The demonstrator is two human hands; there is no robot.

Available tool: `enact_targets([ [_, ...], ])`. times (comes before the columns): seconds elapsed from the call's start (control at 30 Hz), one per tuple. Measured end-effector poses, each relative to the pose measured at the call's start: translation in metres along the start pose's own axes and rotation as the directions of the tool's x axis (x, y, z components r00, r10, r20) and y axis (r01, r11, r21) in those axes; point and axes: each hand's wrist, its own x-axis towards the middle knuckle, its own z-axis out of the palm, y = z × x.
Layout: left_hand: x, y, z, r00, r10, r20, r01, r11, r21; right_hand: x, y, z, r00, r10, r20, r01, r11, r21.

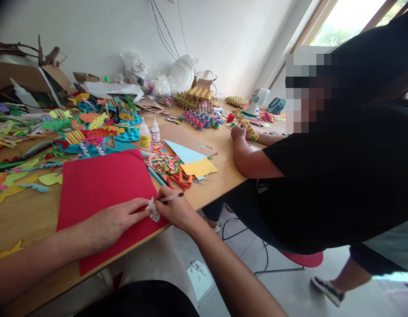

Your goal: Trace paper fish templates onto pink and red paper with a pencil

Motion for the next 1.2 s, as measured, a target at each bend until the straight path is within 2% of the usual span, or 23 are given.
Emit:
enact_targets([
  [0.17, 0.001, 0.000, 0.000, 0.998, 0.053, -0.025, -0.051, 0.994, 0.092, 0.000, -0.001, 0.000, 1.000, -0.013, -0.003, 0.013, 1.000, -0.017],
  [0.4, 0.002, -0.006, 0.002, 0.986, 0.167, 0.004, -0.162, 0.949, 0.270, -0.001, 0.004, 0.001, 0.999, 0.001, -0.034, 0.000, 1.000, 0.008],
  [0.7, 0.008, 0.000, -0.009, 0.988, 0.153, 0.021, -0.154, 0.984, 0.086, 0.004, 0.009, 0.008, 0.991, 0.017, -0.135, -0.012, 0.999, 0.038],
  [1.2, 0.011, 0.001, -0.011, 0.989, 0.146, 0.028, -0.147, 0.988, 0.054, 0.003, 0.004, 0.006, 0.995, 0.055, -0.080, -0.052, 0.998, 0.035],
])
